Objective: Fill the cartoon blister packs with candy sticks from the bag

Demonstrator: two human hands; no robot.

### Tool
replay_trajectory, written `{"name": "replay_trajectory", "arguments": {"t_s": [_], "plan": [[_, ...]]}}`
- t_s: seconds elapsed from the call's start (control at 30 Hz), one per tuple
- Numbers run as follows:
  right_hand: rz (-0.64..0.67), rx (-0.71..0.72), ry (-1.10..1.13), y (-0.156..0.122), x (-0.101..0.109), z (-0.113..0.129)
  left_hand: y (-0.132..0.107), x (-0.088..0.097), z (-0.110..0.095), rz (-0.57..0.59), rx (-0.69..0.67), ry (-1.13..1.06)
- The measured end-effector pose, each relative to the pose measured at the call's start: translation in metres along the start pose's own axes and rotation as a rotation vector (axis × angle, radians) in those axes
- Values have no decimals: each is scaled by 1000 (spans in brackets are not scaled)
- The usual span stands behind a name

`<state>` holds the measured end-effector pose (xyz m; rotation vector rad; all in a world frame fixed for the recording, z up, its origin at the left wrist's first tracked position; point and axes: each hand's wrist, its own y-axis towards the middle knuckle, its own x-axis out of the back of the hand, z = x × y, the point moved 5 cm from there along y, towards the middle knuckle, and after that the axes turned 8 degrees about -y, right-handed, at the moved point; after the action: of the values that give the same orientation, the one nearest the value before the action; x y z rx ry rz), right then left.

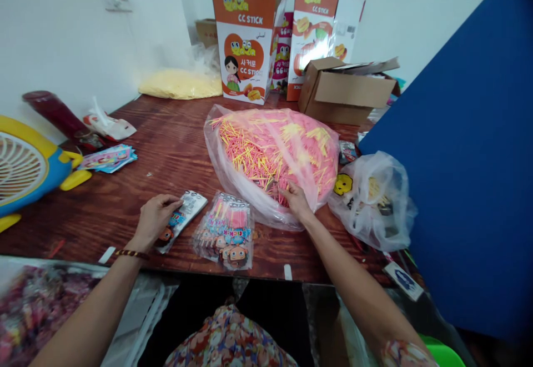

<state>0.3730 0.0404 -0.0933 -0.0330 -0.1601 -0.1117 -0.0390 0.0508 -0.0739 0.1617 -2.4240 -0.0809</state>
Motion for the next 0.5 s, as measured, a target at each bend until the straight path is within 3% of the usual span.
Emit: {"name": "replay_trajectory", "arguments": {"t_s": [0.1, 0.23, 0.37, 0.5], "plan": [[-57, -2, -146, 1, 4, 2, 0, 2, 0, -22, 14, -45], [-174, 115, -305, 3, 15, 24, 0, 4, 0, -18, 7, -48], [-101, 177, -174, -3, 11, 29, 0, 6, -3, -15, 6, -64], [-27, 29, -135, -11, 2, 10, 3, 7, -5, -7, 24, -175]]}}
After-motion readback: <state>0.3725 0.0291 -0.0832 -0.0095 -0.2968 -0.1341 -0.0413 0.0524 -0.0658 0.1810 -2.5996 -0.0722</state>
